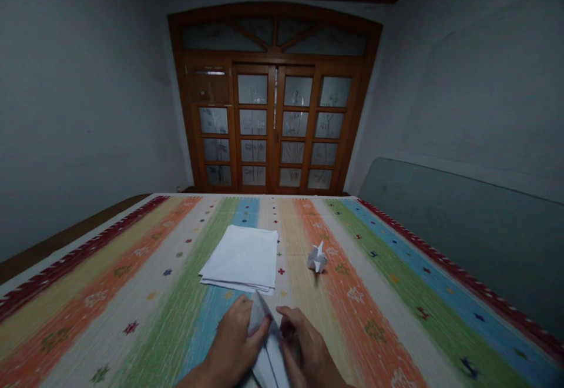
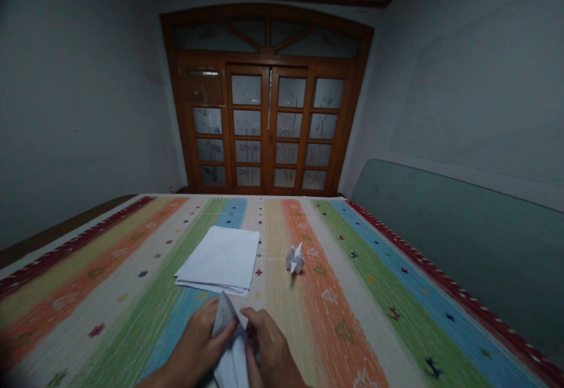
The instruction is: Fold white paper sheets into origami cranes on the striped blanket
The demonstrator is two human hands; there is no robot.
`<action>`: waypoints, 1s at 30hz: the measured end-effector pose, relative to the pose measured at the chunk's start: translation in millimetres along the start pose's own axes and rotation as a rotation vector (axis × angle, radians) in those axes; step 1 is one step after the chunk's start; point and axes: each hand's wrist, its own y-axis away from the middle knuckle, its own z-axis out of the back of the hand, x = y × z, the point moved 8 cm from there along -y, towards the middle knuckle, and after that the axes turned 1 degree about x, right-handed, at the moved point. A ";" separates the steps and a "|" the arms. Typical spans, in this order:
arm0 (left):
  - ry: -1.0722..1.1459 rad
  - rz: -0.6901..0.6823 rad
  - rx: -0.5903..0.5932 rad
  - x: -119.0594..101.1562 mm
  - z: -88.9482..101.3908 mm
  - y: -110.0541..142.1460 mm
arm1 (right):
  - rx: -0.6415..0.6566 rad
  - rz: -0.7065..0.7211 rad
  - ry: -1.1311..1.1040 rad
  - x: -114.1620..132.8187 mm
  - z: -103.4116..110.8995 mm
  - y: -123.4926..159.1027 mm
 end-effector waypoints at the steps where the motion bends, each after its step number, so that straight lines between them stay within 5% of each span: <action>1: 0.007 0.009 0.017 -0.2 -0.5 -0.5 | 0.013 0.006 -0.003 -0.2 -1.2 0.4; 6: 0.009 0.032 0.069 -5.2 -0.5 -1.1 | 0.077 0.079 -0.046 0.3 -5.7 3.3; 19: 0.075 -0.033 0.122 -9.2 -0.5 3.6 | 0.252 -0.006 -0.326 -10.4 -18.8 3.9; 26: 0.126 -0.018 0.141 -9.0 -2.1 0.5 | 0.034 -0.270 -0.226 -33.1 2.4 -1.0; 30: 0.140 -0.006 0.152 -10.0 -0.2 0.1 | 0.146 -0.385 -0.137 -43.2 4.5 -8.7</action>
